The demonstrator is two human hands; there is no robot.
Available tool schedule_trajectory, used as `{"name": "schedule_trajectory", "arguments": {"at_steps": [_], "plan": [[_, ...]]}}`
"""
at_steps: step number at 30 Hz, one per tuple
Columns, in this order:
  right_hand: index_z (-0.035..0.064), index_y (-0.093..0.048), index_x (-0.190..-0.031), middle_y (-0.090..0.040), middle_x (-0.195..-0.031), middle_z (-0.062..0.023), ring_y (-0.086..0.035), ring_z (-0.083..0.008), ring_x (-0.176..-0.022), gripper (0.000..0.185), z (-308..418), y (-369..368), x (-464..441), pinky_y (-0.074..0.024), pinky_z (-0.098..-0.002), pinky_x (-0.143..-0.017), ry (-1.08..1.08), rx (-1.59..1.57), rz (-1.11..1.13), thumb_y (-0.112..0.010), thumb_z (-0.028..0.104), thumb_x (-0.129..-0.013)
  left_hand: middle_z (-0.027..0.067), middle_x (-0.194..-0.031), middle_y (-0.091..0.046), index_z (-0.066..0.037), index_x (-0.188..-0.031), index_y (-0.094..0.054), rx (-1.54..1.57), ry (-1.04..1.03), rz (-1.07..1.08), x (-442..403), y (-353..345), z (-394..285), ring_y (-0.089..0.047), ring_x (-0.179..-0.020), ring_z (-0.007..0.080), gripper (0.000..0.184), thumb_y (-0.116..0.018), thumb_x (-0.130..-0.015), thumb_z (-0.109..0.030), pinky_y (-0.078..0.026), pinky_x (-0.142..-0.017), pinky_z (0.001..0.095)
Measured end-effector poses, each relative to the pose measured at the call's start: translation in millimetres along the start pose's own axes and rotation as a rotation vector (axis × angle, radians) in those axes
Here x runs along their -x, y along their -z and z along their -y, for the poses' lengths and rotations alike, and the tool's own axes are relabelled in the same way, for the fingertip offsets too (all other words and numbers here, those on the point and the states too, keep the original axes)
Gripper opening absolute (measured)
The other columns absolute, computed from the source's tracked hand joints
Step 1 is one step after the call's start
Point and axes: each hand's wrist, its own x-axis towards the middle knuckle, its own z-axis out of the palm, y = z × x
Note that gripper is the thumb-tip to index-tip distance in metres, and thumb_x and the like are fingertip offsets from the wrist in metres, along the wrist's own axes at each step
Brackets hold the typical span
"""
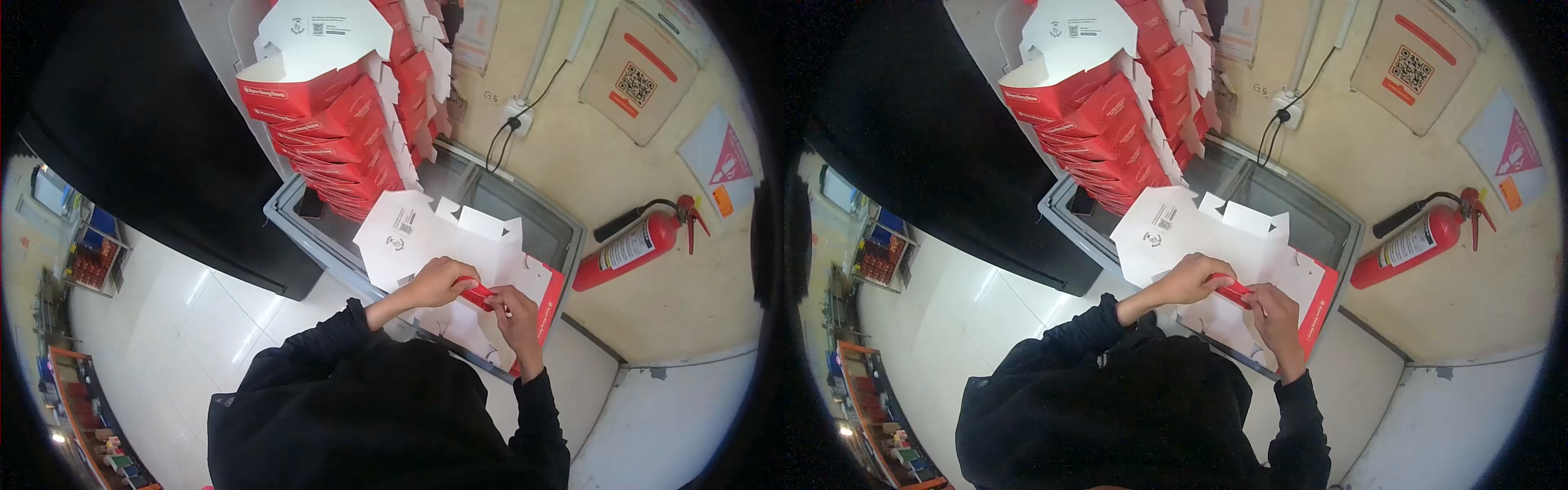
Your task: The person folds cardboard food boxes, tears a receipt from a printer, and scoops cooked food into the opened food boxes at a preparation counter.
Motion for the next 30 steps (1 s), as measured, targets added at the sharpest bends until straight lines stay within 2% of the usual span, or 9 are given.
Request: {"name": "schedule_trajectory", "arguments": {"at_steps": [3,6,11,14,18,21,24,26,30], "plan": [[0.0029,-0.065,-0.086,-0.068,-0.08,-0.0079,-0.065,-0.0169,-0.065,0.006,14.9,2.5,-9.8,-0.0496,-0.0285,-0.057,-0.236,-0.034,0.039,-0.07,0.002,-0.082,0.016,-0.092,-0.068,-0.005,-0.1,-0.068,-0.015,-0.019,0.095,3.9,23.3,-9.9,-0.064,-0.082,0.0333,0.017,-0.062,-0.09,-0.018,-0.049,-0.074,0.0384],[0.0015,-0.066,-0.087,-0.066,-0.075,-0.0081,-0.061,-0.015,-0.061,0.008,16.2,0.1,-14.3,-0.0471,-0.0267,-0.056,-0.243,-0.052,-0.097,-0.072,0.004,-0.082,0.0134,-0.123,-0.059,-0.006,-0.122,-0.058,-0.384,-0.302,-0.406,11.8,92.1,-55.3,-0.056,-0.111,0.0343,0.045,-0.071,-0.081,-0.02,-0.043,-0.092,0.0454],[0.0011,-0.066,-0.089,-0.067,-0.076,-0.0082,-0.061,-0.0145,-0.061,0.01,32.3,1.6,-8.3,-0.0468,-0.0266,-0.056,-0.27,-0.045,-0.089,-0.073,0.005,-0.082,0.0122,-0.12,-0.061,-0.006,-0.12,-0.06,-1.403,0.011,-1.226,-0.5,241.1,-60.1,-0.053,-0.116,0.0345,0.046,-0.072,-0.081,-0.026,-0.041,-0.096,0.0471],[0.0011,-0.067,-0.09,-0.067,-0.076,-0.0091,-0.063,-0.016,-0.063,0.01,34.4,-4.9,-1.0,-0.0484,-0.0277,-0.057,-0.236,-0.021,-0.07,-0.072,0.005,-0.082,0.0126,-0.1,-0.066,-0.005,-0.106,-0.066,-1.166,0.116,-0.988,-4.2,279.9,-19.7,-0.059,-0.1,0.0322,0.032,-0.07,-0.084,-0.027,-0.043,-0.09,0.0449],[0.0002,-0.066,-0.089,-0.067,-0.077,-0.0115,-0.065,-0.0191,-0.064,0.01,39.3,-14.6,-0.6,-0.0504,-0.0293,-0.059,-0.262,-0.032,-0.057,-0.072,0.005,-0.082,0.0112,-0.08,-0.066,-0.004,-0.096,-0.068,-0.907,-0.002,-1.2,-9.5,265.9,-25.6,-0.061,-0.085,0.0297,0.025,-0.068,-0.086,-0.027,-0.044,-0.085,0.0462],[-0.0002,-0.067,-0.088,-0.067,-0.077,-0.0118,-0.065,-0.019,-0.064,0.01,43.1,-15.3,2.3,-0.0504,-0.0292,-0.06,-0.232,-0.016,-0.045,-0.072,0.005,-0.082,0.015,-0.099,-0.065,-0.006,-0.11,-0.065,-0.968,0.243,-1.032,-13.8,266.0,-22.3,-0.059,-0.1,0.0322,0.033,-0.068,-0.086,-0.028,-0.04,-0.091,0.0492],[0.0,-0.067,-0.089,-0.068,-0.078,-0.0118,-0.064,-0.0186,-0.064,0.01,43.4,-16.4,3.2,-0.05,-0.0292,-0.06,-0.242,-0.031,-0.083,-0.073,0.005,-0.081,0.0195,-0.124,-0.054,-0.008,-0.125,-0.058,-1.258,0.089,-1.315,-16.7,239.9,-32.6,-0.048,-0.12,0.0368,0.048,-0.07,-0.084,-0.03,-0.034,-0.1,0.0516],[0.0004,-0.068,-0.09,-0.068,-0.079,-0.0115,-0.064,-0.0185,-0.064,0.011,41.9,-18.6,4.7,-0.0496,-0.0289,-0.06,-0.261,-0.036,-0.108,-0.073,0.004,-0.081,0.0209,-0.139,-0.04,-0.01,-0.136,-0.049,-0.85,-0.134,-0.989,3.0,194.6,-54.5,-0.033,-0.134,0.0413,0.063,-0.072,-0.081,-0.032,-0.028,-0.107,0.052],[0.0009,-0.07,-0.092,-0.07,-0.083,-0.011,-0.063,-0.0184,-0.065,0.012,41.4,-9.7,6.1,-0.0494,-0.0281,-0.061,-0.319,-0.042,-0.167,-0.073,0.004,-0.08,0.0187,-0.125,-0.057,-0.01,-0.131,-0.053,-0.417,-0.254,-0.036,42.8,76.2,-51.0,-0.056,-0.115,0.0353,0.058,-0.073,-0.079,-0.027,-0.044,-0.095,0.0437]]}}
